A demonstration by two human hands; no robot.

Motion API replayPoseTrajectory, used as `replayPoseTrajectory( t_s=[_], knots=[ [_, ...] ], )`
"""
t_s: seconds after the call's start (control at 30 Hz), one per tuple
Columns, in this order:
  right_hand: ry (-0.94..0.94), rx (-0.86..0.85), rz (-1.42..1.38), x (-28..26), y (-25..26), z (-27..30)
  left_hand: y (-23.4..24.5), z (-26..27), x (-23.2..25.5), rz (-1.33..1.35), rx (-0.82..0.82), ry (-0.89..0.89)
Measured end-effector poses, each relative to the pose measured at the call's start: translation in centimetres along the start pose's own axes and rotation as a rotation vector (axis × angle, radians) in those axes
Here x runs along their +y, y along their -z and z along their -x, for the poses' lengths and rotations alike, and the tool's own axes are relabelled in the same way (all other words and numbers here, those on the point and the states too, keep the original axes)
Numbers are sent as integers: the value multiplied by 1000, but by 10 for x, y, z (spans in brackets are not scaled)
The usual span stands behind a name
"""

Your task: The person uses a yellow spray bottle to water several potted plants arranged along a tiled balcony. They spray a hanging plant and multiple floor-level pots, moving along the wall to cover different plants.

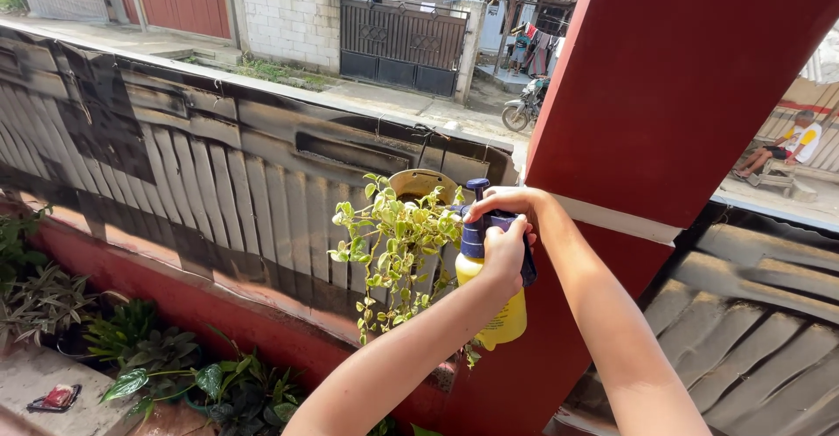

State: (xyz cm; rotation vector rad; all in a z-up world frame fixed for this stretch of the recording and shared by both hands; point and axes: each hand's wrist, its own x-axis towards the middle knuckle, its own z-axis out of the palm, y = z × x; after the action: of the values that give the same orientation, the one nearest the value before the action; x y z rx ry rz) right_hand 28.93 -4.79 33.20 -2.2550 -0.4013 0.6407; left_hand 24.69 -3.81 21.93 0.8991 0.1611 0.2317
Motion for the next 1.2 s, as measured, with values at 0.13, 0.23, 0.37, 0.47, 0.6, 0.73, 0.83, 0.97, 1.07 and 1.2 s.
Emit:
replayPoseTrajectory(
  t_s=[0.13,0.23,0.37,0.47,0.6,0.73,0.83,0.97,1.07,1.2],
  knots=[
    [14,6,-18,5,8,-14,0,-4,2,11,6,8],
    [26,-21,-8,7,12,-27,1,-8,-1,18,5,15],
    [30,-22,4,9,13,-36,2,-5,3,21,8,33],
    [26,-13,6,5,9,-32,2,-11,2,17,8,35],
    [21,-6,34,3,17,-37,0,-17,0,26,17,35],
    [19,-31,78,-10,4,-14,0,-12,6,37,16,26],
    [19,-13,70,-9,5,-19,-1,-6,12,24,28,47],
    [13,-22,80,-9,2,-26,-2,-6,14,32,34,51],
    [18,-17,62,-6,3,-36,-2,-3,15,35,36,49],
    [-11,26,67,-5,0,-34,-2,-5,14,57,31,42]
  ],
)
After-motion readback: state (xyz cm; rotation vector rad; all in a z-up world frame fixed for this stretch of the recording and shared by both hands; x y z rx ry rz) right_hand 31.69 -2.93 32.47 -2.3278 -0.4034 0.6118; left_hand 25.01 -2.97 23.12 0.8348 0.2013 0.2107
